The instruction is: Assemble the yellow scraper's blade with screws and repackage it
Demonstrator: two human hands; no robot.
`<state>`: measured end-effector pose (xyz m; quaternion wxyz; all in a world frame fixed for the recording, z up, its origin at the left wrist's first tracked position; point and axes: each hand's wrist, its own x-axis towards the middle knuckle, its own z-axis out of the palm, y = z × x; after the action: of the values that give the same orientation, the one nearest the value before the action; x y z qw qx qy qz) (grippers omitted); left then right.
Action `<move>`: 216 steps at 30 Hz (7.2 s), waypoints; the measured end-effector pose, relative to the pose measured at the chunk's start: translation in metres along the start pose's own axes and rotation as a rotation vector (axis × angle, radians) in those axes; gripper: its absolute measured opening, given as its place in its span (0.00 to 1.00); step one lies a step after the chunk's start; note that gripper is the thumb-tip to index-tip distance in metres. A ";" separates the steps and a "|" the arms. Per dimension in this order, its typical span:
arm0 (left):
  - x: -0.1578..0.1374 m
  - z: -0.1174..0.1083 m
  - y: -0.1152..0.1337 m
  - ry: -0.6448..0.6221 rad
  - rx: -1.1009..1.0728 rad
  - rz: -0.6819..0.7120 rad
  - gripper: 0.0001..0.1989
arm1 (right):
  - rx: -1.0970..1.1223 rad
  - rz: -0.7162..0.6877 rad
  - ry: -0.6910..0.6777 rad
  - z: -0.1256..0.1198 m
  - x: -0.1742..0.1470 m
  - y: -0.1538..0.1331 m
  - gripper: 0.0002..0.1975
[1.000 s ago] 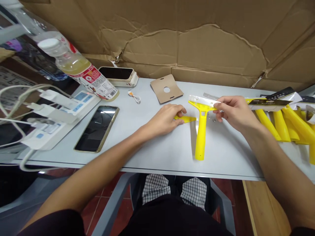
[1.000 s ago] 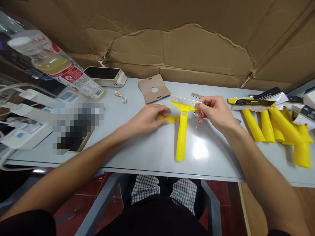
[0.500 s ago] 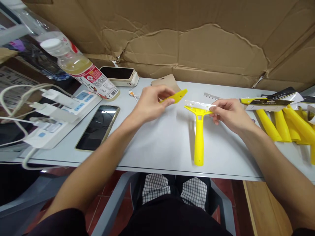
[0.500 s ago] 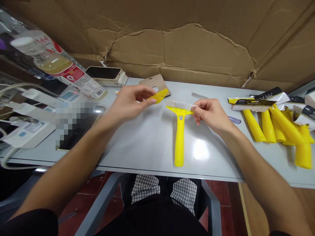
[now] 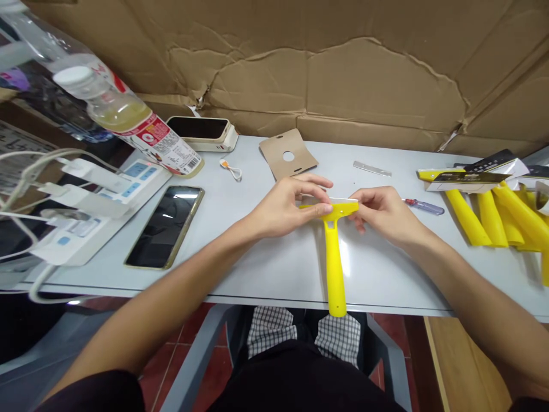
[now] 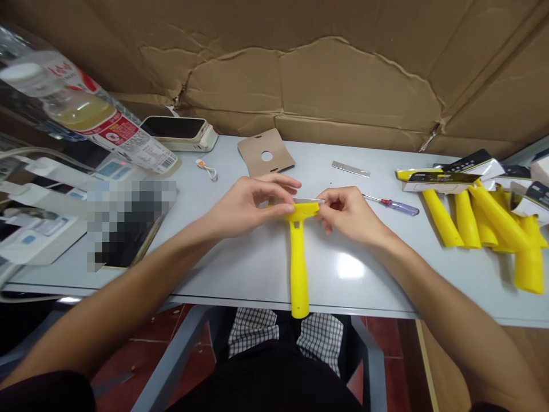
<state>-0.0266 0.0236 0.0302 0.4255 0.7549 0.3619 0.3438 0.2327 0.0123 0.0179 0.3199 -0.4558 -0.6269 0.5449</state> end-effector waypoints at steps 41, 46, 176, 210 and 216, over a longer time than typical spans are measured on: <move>-0.002 0.006 0.004 -0.182 -0.501 -0.491 0.20 | 0.162 0.117 -0.233 -0.006 -0.004 -0.006 0.25; -0.004 0.003 0.009 -0.176 -0.513 -0.452 0.19 | 0.284 0.153 -0.261 -0.003 -0.006 -0.012 0.28; -0.007 0.043 0.003 -0.043 -0.571 -0.524 0.10 | -0.787 -0.719 0.097 0.008 -0.017 -0.015 0.20; -0.002 0.030 0.012 0.007 -0.521 -0.531 0.11 | -1.086 -0.795 0.133 0.004 -0.014 -0.005 0.26; -0.002 0.031 0.013 -0.007 -0.524 -0.526 0.11 | -1.056 -0.826 0.147 0.006 -0.012 -0.005 0.15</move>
<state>0.0012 0.0044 0.0285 0.6792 0.5028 0.4419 0.3012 0.2305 -0.0012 0.0223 0.2781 -0.3097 -0.9086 -0.0341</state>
